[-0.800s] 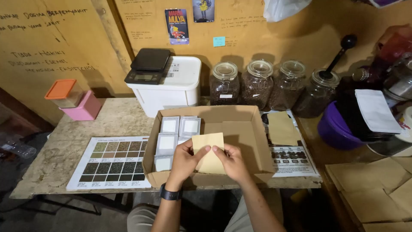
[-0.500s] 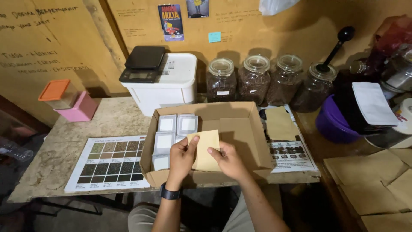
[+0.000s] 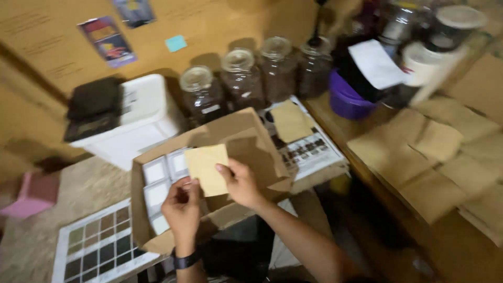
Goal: The person repeatedly picks small white packets from a cardboard box and places them into brown paper bags. They fold the top of each bag to close it and set the filled bags on a nearby table. The process is repeated for multiple packets throughout the clip.
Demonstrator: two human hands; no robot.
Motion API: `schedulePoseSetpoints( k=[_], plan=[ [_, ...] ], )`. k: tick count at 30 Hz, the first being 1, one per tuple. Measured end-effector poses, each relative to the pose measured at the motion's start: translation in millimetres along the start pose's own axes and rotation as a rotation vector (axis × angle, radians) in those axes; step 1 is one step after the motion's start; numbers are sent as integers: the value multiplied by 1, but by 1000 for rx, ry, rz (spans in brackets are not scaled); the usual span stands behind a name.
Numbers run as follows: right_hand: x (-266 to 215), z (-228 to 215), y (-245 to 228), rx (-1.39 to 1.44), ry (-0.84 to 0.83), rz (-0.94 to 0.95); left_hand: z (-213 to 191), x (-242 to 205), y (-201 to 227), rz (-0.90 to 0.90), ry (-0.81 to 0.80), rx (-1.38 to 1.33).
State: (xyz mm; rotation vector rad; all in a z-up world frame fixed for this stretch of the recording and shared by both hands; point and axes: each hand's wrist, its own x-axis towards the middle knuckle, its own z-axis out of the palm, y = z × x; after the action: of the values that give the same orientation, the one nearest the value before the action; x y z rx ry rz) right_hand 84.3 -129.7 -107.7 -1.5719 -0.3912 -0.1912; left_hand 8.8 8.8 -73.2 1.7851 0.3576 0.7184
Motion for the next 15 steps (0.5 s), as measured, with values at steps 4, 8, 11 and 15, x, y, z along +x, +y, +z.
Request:
schedulePoseSetpoints(
  k=[4, 8, 11, 15],
  plan=[
    [-2, -6, -18, 122, 56, -18, -2, -1, -7, 114, -102, -30],
    [-9, -31, -52, 347, 139, -20, -7, -1, -24, 141, -136, -7],
    [-16, -73, -70, 254, 162, -35, 3, -3, -19, 129, -128, -17],
    [-48, -141, -4, 129, 216, 124, 1, 8, -65, 19, -113, -49]
  ],
)
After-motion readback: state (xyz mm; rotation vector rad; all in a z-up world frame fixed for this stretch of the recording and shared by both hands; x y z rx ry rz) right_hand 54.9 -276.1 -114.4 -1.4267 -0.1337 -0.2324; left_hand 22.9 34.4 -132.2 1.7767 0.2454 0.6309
